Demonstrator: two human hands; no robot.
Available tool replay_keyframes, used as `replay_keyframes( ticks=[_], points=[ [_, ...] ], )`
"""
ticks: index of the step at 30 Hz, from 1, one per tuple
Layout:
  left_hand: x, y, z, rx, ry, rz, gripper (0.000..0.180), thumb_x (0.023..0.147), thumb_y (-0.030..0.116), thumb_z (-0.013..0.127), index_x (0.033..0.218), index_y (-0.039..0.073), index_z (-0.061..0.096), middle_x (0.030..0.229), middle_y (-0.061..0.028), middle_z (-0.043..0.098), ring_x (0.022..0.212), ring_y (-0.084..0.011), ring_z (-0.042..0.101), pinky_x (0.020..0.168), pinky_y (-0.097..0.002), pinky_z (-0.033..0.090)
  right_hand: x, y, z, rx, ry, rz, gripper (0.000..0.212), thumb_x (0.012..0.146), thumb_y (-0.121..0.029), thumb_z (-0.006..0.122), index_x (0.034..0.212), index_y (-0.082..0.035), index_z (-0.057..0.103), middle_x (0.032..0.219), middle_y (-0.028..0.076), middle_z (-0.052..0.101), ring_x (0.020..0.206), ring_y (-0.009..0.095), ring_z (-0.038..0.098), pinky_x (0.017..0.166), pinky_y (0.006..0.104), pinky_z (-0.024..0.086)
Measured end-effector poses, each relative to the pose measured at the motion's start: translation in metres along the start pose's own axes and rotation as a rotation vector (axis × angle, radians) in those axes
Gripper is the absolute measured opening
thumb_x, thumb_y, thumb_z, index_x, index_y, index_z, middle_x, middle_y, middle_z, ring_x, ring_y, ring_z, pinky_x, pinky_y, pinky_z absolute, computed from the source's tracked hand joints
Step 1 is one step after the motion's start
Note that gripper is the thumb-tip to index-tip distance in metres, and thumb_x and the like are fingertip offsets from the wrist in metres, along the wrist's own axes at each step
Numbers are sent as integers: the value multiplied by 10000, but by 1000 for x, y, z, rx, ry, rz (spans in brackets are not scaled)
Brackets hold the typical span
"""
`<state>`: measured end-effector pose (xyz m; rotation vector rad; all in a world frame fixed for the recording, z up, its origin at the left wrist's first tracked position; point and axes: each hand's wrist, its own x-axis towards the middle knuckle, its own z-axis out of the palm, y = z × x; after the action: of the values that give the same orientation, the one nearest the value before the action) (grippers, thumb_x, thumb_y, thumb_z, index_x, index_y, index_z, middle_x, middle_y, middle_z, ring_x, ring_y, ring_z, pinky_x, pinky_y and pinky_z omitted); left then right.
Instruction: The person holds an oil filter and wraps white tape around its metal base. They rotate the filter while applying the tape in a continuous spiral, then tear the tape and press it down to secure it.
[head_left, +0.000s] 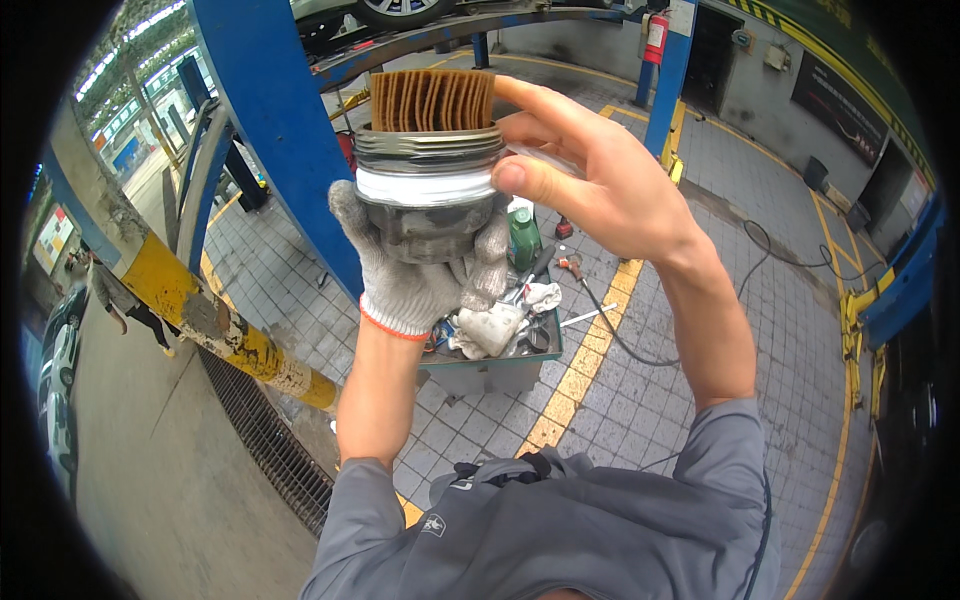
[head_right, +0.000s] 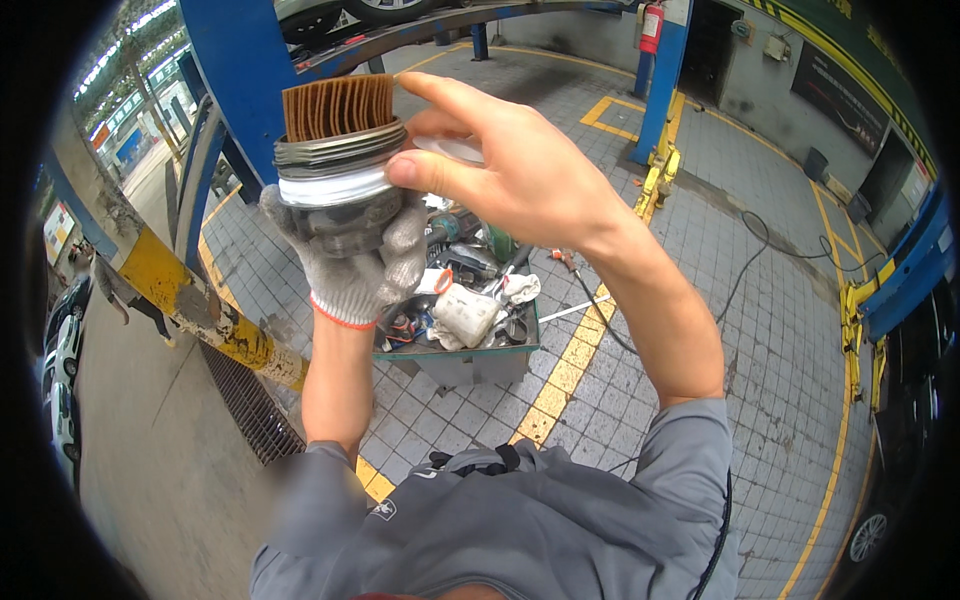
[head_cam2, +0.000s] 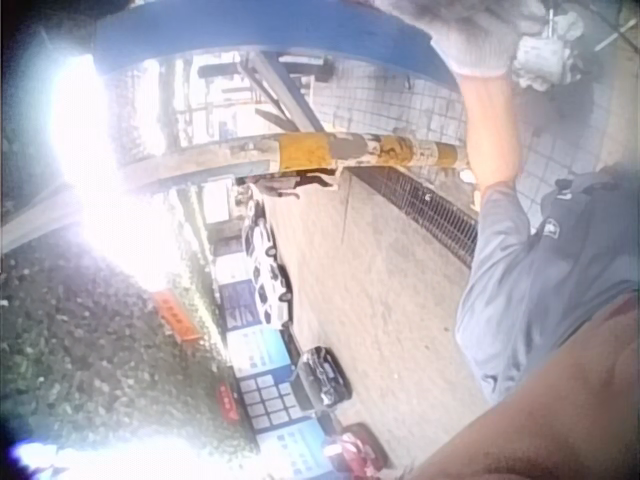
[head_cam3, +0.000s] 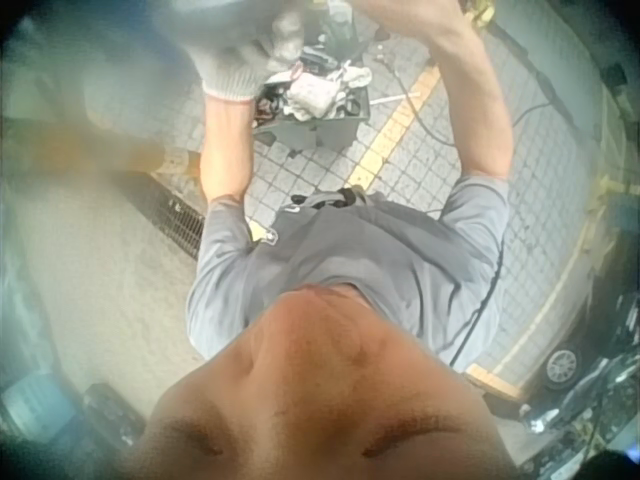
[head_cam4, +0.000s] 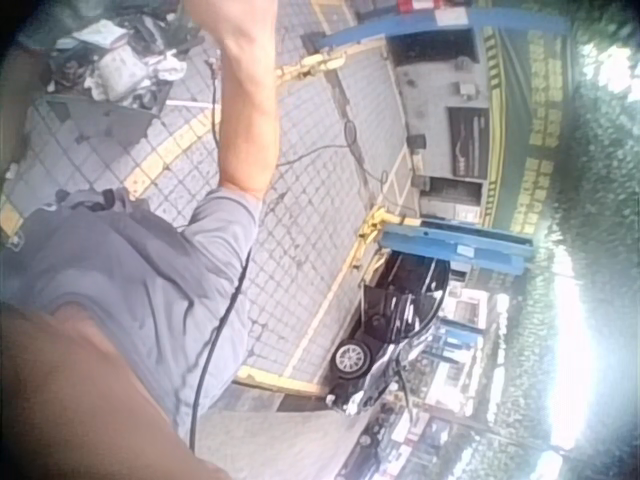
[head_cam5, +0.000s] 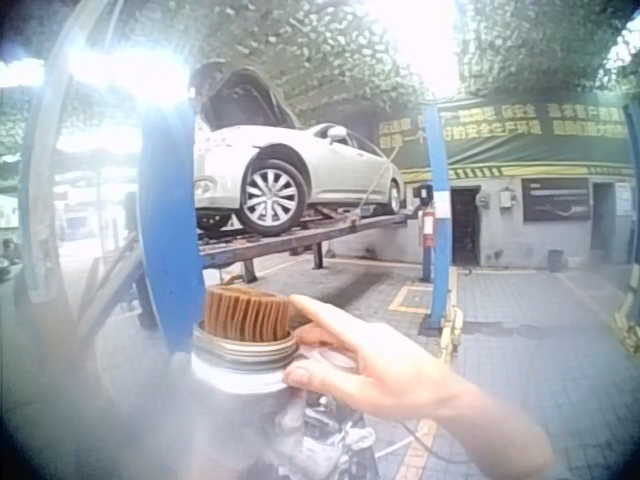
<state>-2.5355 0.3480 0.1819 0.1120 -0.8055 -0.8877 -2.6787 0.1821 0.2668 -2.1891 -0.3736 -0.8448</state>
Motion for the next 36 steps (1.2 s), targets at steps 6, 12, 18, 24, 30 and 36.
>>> replay_keyframes(
  ticks=[6, 12, 18, 24, 30, 36],
  points=[
    [7, 3, 3, 416, 164, 14, 1170, 864, 1016, 422, 1559, 78, 509, 1349, -187, 706, 1007, -298, 747, 695, -383, 662, -4, 7, 1, 90, 112, 10, 903, 975, -356, 865, 1626, 86, 420, 1340, 236, 736, 1268, 302, 718, 1077, 392, 573],
    [12, 2, 4, 792, 279, 168, 893, 1083, 769, 408, 1536, 5, 497, 1352, -180, 721, 1144, -268, 774, 913, -414, 689, -3, 13, 4, -222, 193, -2, 886, 970, -368, 867, 1616, 67, 444, 1266, 205, 766, 1153, 280, 755, 1000, 370, 586],
    [7, -7, -2, 945, 326, 192, 669, 1064, 432, 738, 1534, 17, 504, 1357, -111, 695, 1166, -171, 691, 1006, -353, 588, -1, 14, 13, -315, 170, 49, 815, 974, -330, 865, 1594, 27, 474, 1240, 193, 773, 1115, 284, 763, 953, 386, 600],
    [1, -5, -5, 933, 388, 225, 558, 987, 149, 806, 1465, 5, 557, 1293, -93, 715, 1099, -145, 689, 947, -304, 586, -3, 7, 11, -230, 58, 39, 666, 988, -323, 835, 1442, 46, 515, 1236, 248, 754, 1145, 381, 758, 951, 457, 608],
    [2, 0, -6, 912, 390, 253, 514, 992, 86, 767, 1452, 7, 551, 1214, -113, 742, 1088, -170, 727, 922, -323, 627, -9, -4, -6, -220, -82, -1, 478, 1029, -230, 742, 1387, 15, 542, 1270, 269, 724, 1189, 396, 734, 972, 458, 599],
    [6, 0, -9, 944, 389, 339, 497, 1035, 249, 662, 1443, -15, 563, 1278, -161, 746, 1062, -260, 771, 909, -414, 644, -12, -5, -14, -462, -139, -92, 310, 1023, -243, 703, 1294, -92, 682, 1166, 227, 675, 1041, 387, 701, 929, 462, 567]
  ],
)
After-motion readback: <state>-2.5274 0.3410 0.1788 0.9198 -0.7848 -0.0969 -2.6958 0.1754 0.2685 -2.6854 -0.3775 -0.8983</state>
